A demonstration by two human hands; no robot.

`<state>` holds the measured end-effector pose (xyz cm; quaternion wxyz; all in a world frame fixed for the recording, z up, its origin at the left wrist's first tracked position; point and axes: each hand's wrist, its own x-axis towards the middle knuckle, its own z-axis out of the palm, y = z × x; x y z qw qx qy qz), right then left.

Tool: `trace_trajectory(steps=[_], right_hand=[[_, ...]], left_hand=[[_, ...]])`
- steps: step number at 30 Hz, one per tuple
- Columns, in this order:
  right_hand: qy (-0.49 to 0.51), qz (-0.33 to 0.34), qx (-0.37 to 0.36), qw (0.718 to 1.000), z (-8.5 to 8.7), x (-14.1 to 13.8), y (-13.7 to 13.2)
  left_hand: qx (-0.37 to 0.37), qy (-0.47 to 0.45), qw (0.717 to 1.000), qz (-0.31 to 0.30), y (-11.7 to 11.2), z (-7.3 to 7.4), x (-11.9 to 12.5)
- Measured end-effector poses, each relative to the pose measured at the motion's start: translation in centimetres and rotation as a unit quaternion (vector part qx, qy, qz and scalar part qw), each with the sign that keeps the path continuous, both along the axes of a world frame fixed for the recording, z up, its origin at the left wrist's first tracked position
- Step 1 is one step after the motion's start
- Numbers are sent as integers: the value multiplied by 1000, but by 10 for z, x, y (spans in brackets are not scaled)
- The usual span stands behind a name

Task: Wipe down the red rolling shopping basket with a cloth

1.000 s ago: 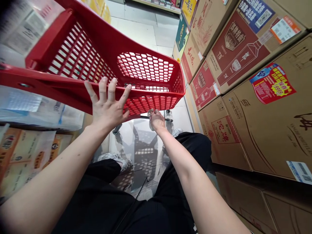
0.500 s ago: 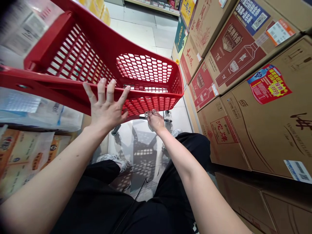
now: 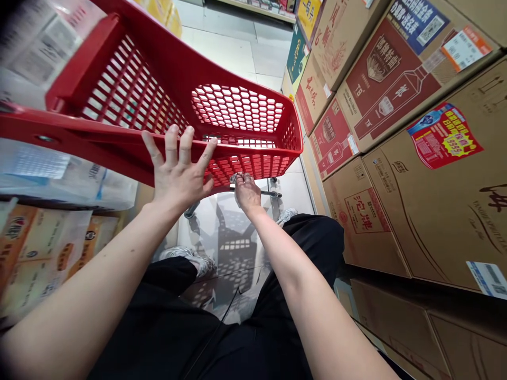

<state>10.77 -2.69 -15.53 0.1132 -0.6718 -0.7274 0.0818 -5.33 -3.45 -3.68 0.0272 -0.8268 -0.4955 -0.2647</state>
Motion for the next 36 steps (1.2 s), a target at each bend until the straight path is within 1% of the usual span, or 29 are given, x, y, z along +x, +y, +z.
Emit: trace_trajectory(steps=[2, 4, 6, 8, 10, 11, 13, 16, 18, 21, 24, 27, 29, 32, 36], right_hand=[[1, 31, -5, 1000, -1, 6, -6], [-1, 48, -29, 998, -1, 13, -11], [7, 20, -33, 999, 0, 18, -11], [27, -28, -2, 999, 2, 20, -7], [40, -47, 28, 998, 5, 18, -1], [40, -44, 32, 998, 5, 16, 1], [30, -27, 18, 999, 5, 12, 2], [12, 7, -21, 1000, 3, 9, -6], [13, 21, -30, 999, 5, 9, -13], [18, 13, 7, 1000, 14, 11, -17], [-10, 6, 43, 999, 24, 10, -10], [-53, 6, 36, 998, 27, 5, 0], [-61, -1, 28, 998, 27, 1, 4], [-43, -22, 18, 999, 26, -1, 5], [-8, -38, 23, 999, 28, 10, -4]], left_hand=[[-1, -3, 1000, 4, 0, 0, 0], [-4, -8, 1000, 3, 1, -1, 0], [-8, -13, 1000, 0, 0, 0, 0], [-12, -18, 1000, -2, 0, 1, 0], [-18, -21, 1000, -5, 0, 2, 0], [-21, -22, 1000, -6, 0, 3, 0], [-30, -20, 999, -7, 0, 4, 0], [-31, -13, 999, -4, 1, 4, 0], [-28, -6, 1000, 0, 1, 3, -1], [-24, 6, 1000, 0, 2, 2, -1], [-19, 13, 1000, 2, 3, 0, -1], [-8, 15, 1000, 11, 4, -1, 1], [1, 16, 1000, 18, 3, -1, 3], [9, 17, 999, 25, 1, 1, 5], [-3, -5, 1000, 10, -4, 3, 5]])
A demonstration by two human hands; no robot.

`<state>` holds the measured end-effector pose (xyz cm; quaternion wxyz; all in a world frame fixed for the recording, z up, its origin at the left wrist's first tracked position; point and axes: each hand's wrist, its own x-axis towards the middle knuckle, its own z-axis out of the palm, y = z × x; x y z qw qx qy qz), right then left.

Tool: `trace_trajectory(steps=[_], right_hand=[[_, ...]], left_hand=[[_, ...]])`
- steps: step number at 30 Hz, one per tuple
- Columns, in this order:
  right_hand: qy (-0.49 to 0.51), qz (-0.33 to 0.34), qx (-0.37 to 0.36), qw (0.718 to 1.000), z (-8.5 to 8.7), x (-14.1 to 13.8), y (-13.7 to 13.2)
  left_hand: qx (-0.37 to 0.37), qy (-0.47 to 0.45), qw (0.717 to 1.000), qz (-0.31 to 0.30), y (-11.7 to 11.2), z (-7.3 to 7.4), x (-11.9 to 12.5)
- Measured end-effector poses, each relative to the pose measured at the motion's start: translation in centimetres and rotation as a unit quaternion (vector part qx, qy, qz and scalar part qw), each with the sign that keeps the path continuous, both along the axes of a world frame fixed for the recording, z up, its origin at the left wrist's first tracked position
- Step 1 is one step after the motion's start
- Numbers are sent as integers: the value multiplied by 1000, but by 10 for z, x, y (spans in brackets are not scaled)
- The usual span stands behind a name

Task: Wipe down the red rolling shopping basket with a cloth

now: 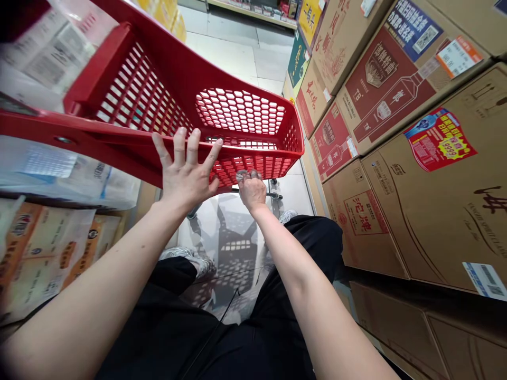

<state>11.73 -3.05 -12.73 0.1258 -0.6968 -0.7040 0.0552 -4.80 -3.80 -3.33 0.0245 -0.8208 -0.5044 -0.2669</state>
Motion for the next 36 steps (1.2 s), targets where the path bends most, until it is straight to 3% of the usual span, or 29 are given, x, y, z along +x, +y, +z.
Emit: trace_trajectory(steps=[4, 7, 11, 16, 20, 24, 28, 36], right_hand=[[21, -17, 7, 1000, 5, 12, -9], [13, 24, 37, 999, 14, 9, -6], [-29, 53, 13, 998, 21, -1, 5], [-38, 79, -9, 996, 8, 5, -5], [-20, 44, -22, 999, 3, 16, -20], [-7, 42, 36, 998, 19, 8, -8], [-21, 43, 33, 998, 30, -3, 10], [20, 52, 51, 997, 38, -1, -3]], left_hand=[[8, -17, 1000, -4, 0, 0, 0], [7, -8, 1000, 4, 1, -1, 1], [-9, -24, 1000, -5, 2, 0, 1], [6, -10, 1000, 3, 6, -2, 1], [13, -6, 1000, 4, 6, -4, 1], [13, -1, 1000, -3, 7, -4, 0], [5, 12, 1000, 5, 7, -4, 0], [-9, -2, 1000, 7, 8, -5, 2]])
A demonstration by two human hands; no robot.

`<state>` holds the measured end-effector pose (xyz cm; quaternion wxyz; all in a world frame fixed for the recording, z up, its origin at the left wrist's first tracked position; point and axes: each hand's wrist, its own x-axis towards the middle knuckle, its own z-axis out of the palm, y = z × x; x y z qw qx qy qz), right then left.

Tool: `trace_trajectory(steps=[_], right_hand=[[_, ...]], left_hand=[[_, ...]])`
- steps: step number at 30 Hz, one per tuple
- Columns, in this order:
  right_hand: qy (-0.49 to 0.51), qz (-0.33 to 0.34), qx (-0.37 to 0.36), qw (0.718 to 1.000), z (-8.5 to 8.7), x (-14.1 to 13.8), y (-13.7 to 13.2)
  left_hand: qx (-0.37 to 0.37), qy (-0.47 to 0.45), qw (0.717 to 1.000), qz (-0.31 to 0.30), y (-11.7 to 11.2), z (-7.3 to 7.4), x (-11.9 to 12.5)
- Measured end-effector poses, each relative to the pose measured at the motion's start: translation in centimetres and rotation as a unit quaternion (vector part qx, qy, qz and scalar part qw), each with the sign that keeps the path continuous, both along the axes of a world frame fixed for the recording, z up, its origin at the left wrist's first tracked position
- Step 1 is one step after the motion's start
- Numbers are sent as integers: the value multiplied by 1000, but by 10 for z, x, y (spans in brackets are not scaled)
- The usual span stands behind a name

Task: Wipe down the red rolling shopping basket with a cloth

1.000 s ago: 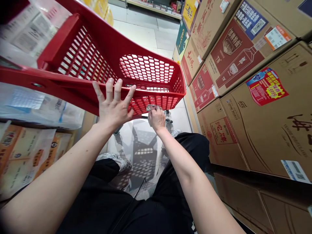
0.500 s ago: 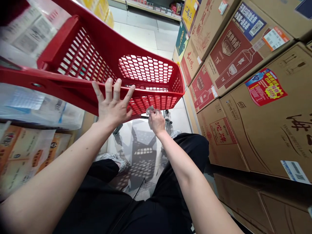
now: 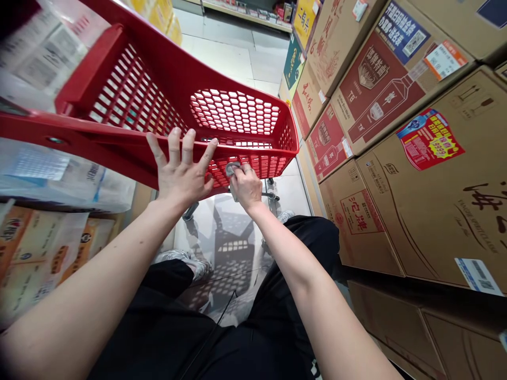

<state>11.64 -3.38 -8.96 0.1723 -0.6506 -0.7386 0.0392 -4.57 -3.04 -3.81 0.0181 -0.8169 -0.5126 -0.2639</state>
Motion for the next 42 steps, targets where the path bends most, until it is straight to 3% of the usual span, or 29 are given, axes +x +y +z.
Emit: trace_trajectory(steps=[6, 11, 15, 20, 25, 30, 34, 37, 42], right_hand=[[-1, -23, 25, 999, 9, -8, 13], [1, 18, 22, 1000, -10, 1, 3], [7, -1, 9, 1000, -25, 7, -14], [5, 26, 56, 998, -12, -9, -3], [-28, 19, 25, 999, -4, -30, 10], [-61, 82, -52, 993, -25, -25, -12], [-43, 9, -75, 996, -36, -12, -23], [-28, 3, -38, 999, -30, -7, -15], [-24, 35, 7, 999, -18, -17, 5]], left_hand=[[3, 5, 1000, -2, 3, -2, -1], [-2, 22, 1000, 0, -4, 6, -1], [17, 38, 999, -1, -8, 9, -3], [17, 41, 999, -30, -7, 15, -15], [23, 45, 997, -53, -6, 19, -22], [31, 35, 998, -49, -3, 18, -23], [33, 54, 996, -64, -2, 23, -31], [41, 64, 994, -83, 0, 24, -41], [49, 20, 997, -62, 4, 16, -46]])
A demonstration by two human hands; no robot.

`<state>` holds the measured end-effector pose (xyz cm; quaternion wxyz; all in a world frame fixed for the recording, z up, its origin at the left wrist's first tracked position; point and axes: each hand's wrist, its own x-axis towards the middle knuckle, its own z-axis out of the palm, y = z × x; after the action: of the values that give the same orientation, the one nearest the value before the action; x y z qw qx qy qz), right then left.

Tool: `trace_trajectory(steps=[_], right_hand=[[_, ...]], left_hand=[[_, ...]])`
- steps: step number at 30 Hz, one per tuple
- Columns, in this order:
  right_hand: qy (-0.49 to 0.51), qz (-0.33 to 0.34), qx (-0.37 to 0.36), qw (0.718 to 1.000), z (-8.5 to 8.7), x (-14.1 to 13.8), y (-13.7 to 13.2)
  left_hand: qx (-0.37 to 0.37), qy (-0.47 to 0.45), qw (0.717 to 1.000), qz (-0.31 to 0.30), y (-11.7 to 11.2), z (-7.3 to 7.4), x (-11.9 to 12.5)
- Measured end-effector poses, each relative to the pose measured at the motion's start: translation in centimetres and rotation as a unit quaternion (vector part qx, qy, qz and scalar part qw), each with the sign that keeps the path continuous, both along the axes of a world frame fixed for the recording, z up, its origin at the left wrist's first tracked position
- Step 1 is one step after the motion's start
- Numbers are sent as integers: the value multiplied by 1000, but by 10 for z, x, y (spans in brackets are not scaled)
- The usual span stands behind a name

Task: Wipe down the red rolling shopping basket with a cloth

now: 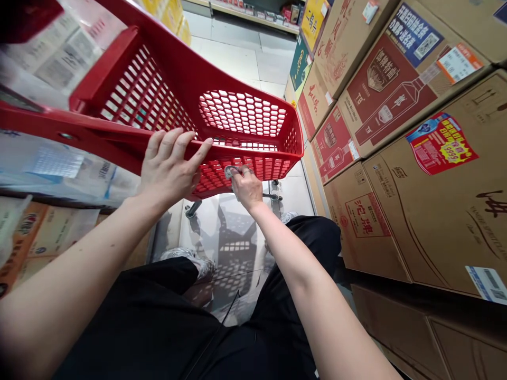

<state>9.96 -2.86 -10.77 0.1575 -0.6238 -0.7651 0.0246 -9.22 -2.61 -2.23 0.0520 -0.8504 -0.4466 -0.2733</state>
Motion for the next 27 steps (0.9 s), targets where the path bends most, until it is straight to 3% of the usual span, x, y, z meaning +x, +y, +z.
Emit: trace_trajectory(steps=[6, 10, 14, 21, 27], right_hand=[[35, -35, -19, 999, -3, -21, 6], [12, 2, -63, 998, -10, -12, -9], [-7, -37, -95, 995, -13, 3, -17], [-17, -43, -74, 996, -2, -6, 6], [-12, 11, -94, 995, -22, -13, -11]], left_hand=[[-11, -7, 1000, -2, 5, -4, 10], [-23, -45, 999, -7, 4, -6, 13], [-26, -43, 999, -10, 5, -8, 13], [-43, 32, 998, 26, 2, -4, 20], [-52, 26, 998, 29, 2, -3, 23]])
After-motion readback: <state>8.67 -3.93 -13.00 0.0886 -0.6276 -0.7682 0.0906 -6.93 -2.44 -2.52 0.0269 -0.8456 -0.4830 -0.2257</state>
